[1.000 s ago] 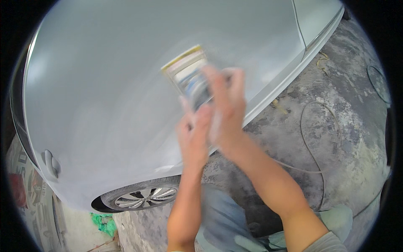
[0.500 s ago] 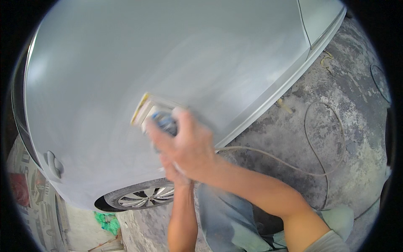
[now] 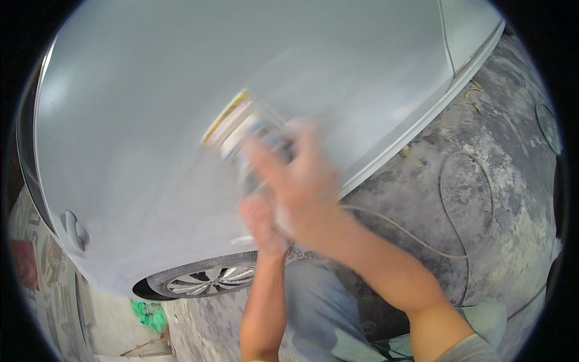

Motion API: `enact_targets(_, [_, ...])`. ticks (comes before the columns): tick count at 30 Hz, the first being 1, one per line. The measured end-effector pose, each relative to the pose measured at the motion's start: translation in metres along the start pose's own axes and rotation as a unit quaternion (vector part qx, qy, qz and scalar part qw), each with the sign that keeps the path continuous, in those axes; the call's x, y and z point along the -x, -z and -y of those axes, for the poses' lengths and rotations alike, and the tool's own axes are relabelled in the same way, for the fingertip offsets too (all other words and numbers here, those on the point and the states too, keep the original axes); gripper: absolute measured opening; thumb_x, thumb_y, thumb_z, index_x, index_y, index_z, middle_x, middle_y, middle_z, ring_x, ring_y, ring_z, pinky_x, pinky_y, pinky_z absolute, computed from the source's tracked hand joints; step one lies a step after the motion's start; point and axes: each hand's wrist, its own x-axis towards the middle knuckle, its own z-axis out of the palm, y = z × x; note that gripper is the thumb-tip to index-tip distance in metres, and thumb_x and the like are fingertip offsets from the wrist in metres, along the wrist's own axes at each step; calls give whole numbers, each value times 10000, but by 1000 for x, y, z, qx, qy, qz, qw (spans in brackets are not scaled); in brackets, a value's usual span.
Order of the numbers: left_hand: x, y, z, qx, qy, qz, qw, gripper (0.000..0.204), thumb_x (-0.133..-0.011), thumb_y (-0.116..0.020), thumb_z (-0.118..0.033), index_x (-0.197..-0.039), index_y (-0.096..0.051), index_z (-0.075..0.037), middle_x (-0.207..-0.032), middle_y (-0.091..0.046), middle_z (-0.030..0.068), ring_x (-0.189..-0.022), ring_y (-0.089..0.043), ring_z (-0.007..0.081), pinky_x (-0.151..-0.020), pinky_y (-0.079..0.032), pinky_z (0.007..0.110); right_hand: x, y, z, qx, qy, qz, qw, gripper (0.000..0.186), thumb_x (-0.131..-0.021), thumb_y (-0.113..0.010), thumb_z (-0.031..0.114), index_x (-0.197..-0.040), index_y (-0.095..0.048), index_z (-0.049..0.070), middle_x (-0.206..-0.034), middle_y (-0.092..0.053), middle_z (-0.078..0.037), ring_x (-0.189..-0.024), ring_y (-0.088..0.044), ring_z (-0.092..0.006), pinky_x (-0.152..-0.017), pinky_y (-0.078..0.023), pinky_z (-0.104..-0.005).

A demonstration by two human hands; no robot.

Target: The person uses a handheld electric sander to sand the surface of a white car door. They move the sander in overlapping passes across the door panel, occasionally touching the door handle with the left hand for stability.

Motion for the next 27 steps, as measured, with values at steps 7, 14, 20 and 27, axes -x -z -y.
enact_targets(7, [1,22,-27,-364,-128,-58,921,338,-1056,-587,-372,-1078,-613,-36,-1084,-634,56,-985,-584,208,-790,-483,382,-2,-24,27,-32,19,-45,998,605,-764,-752,250,-1347,-606,177,-1054,-493,-150,-788,-612,-303,-529,-504,-395])
enact_targets(14, [45,95,-37,-255,-56,-285,922,338,-1016,-645,-359,-988,-640,-22,-970,-653,46,-900,-589,177,-756,-484,367,16,-82,120,-5,194,110,975,535,-770,-712,174,-1296,-629,129,-1101,-546,-161,-740,-575,-226,-469,-443,-280])
enact_targets(20, [18,35,-42,-145,-23,-171,974,346,-981,-695,-348,-911,-663,-10,-873,-669,37,-828,-594,150,-727,-486,354,-18,-28,64,3,149,95,984,577,-789,-787,221,-1344,-643,160,-1101,-552,-183,-859,-605,-302,-590,-532,-377])
enact_targets(27, [-24,-60,-72,53,10,104,993,445,-1021,-663,-353,-688,-583,-69,-767,-580,-50,-696,-520,117,-627,-409,320,-58,25,-2,90,129,-13,988,759,-725,-899,123,-1404,-565,64,-1189,-495,-185,-1033,-541,-347,-852,-493,-434])
